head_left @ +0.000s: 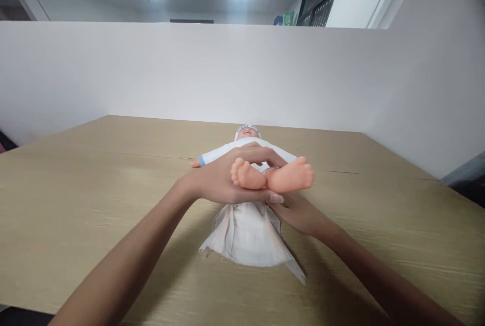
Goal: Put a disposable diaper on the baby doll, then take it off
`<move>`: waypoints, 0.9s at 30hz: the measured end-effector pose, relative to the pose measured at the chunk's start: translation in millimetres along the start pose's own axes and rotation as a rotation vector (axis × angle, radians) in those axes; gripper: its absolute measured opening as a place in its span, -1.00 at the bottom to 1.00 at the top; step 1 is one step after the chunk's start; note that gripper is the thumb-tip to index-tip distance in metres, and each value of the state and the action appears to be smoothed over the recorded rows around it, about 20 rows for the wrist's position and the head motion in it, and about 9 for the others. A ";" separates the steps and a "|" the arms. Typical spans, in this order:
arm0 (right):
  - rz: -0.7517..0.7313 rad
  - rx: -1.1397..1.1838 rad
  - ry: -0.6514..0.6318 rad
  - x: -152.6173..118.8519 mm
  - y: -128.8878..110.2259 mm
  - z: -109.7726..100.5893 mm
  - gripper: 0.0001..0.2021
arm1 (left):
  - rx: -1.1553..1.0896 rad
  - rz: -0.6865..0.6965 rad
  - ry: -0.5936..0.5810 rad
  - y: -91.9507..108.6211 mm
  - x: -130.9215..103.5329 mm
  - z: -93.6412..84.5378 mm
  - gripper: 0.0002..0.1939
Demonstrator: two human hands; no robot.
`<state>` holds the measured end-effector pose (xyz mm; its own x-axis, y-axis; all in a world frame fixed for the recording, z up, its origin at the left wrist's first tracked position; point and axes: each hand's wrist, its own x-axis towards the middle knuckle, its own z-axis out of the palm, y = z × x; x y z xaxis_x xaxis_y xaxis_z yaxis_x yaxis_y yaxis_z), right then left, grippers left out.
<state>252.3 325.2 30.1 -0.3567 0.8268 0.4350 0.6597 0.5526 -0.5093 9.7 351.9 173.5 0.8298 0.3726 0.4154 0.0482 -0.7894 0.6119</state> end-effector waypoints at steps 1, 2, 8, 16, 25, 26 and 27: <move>0.029 0.026 0.033 -10.6 -4.0 -3.3 -0.70 | 0.005 -0.016 0.011 -0.8 -3.9 4.2 -0.64; 0.060 0.049 0.082 -19.9 -7.8 -5.8 -0.66 | 0.008 -0.029 0.023 -2.0 -8.2 9.0 -0.62; 0.029 0.092 0.259 -37.4 -37.4 -6.3 -0.25 | 0.008 -0.054 0.034 -7.5 -29.9 37.7 -0.62; -0.256 0.058 0.224 -36.1 -45.3 -19.4 -0.47 | 0.092 -0.093 -0.025 2.2 -68.0 27.9 -0.43; -0.515 -0.240 0.018 -73.8 13.1 -19.7 -0.49 | 0.327 -0.048 -0.233 -39.0 -136.8 18.1 -0.39; -0.536 -0.260 0.018 -75.4 19.5 -16.6 -0.50 | 0.349 -0.044 -0.248 -43.5 -141.5 21.0 -0.33; -0.553 -0.275 0.014 -76.4 24.9 -14.1 -0.51 | 0.366 -0.041 -0.264 -47.5 -145.4 24.1 -0.26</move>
<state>305.3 274.3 -5.3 -0.6869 0.4232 0.5909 0.5269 0.8499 0.0038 -99.9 323.5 67.8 0.9343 0.3076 0.1803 0.2382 -0.9147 0.3264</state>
